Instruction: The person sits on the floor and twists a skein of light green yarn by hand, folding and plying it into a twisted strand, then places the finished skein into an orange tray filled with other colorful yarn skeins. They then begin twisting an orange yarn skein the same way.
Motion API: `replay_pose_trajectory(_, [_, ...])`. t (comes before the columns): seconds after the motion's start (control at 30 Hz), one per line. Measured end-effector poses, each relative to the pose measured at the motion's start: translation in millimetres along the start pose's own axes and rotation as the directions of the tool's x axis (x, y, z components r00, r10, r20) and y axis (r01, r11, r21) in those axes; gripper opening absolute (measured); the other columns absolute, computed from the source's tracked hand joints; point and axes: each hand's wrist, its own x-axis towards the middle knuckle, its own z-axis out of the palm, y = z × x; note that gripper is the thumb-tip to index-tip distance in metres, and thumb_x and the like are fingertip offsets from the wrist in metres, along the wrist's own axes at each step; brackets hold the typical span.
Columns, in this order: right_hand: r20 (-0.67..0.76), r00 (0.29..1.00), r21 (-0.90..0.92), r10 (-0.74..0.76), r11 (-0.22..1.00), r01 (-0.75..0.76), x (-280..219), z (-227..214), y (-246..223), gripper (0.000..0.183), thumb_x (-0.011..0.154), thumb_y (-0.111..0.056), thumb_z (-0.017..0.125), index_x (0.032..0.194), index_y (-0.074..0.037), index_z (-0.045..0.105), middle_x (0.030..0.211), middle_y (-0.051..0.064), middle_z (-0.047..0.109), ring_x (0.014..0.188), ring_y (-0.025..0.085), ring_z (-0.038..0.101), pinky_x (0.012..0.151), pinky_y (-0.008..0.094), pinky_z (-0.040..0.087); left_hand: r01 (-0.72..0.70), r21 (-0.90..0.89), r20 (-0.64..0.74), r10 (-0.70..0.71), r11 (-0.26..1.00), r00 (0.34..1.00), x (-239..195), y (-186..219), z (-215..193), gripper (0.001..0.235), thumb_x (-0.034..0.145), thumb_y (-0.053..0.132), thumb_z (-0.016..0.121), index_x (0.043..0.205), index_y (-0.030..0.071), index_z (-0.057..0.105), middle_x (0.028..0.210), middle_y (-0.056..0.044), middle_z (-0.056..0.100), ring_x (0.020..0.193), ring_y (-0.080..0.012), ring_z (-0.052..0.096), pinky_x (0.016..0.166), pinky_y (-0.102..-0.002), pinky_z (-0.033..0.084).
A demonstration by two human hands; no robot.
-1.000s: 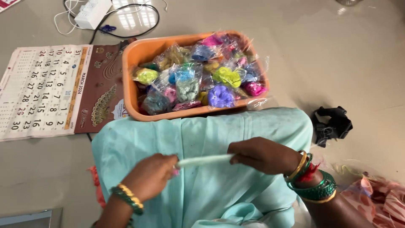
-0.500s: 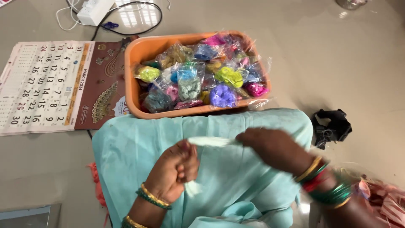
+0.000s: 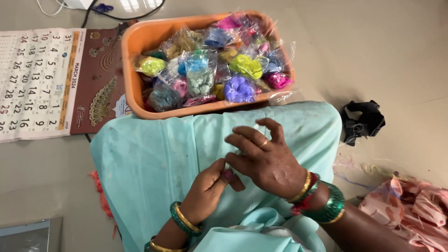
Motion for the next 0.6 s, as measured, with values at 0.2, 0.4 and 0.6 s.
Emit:
replay_pose_trajectory(0.2, [-0.294,0.947,-0.006,0.133,0.99,-0.141,-18.9,66.3,-4.9,0.039,0.069,-0.021,0.075,0.107,-0.017,0.076,0.1,0.006,0.059,0.097,0.027,0.06,0.086,0.045,0.044,0.08,-0.051,0.033,-0.078,0.995,0.996,-5.7,-19.4,-3.3,0.021,0.104,0.014,0.051,0.118,0.001,0.058,0.089,-0.008,0.074,0.086,-0.0144,0.069,0.085,-0.031,0.054])
replay_pose_trajectory(0.4, [0.472,0.723,0.821,0.504,0.049,-0.569,-27.5,81.6,-11.2,0.041,0.087,0.0,0.06,0.125,-0.009,0.072,0.094,0.002,0.065,0.069,0.019,0.072,0.066,0.034,0.06,0.396,-0.226,0.015,-0.403,0.89,0.915,-7.5,-43.7,-9.9,0.021,0.105,0.023,0.05,0.101,0.005,0.059,0.075,-0.006,0.068,0.053,-0.0084,0.039,0.05,-0.025,0.032])
replay_pose_trajectory(0.6, [0.479,0.793,0.871,0.376,-0.315,-0.377,-38.8,81.0,-21.8,0.06,0.094,0.006,0.05,0.154,0.0,0.044,0.093,0.008,0.065,0.079,0.014,0.064,0.081,0.032,0.056,0.269,-0.388,0.1,-0.25,0.881,0.963,-10.6,-37.9,-9.5,0.022,0.108,0.025,0.048,0.1,0.008,0.06,0.079,-0.004,0.067,0.062,-0.0071,0.05,0.057,-0.022,0.039])
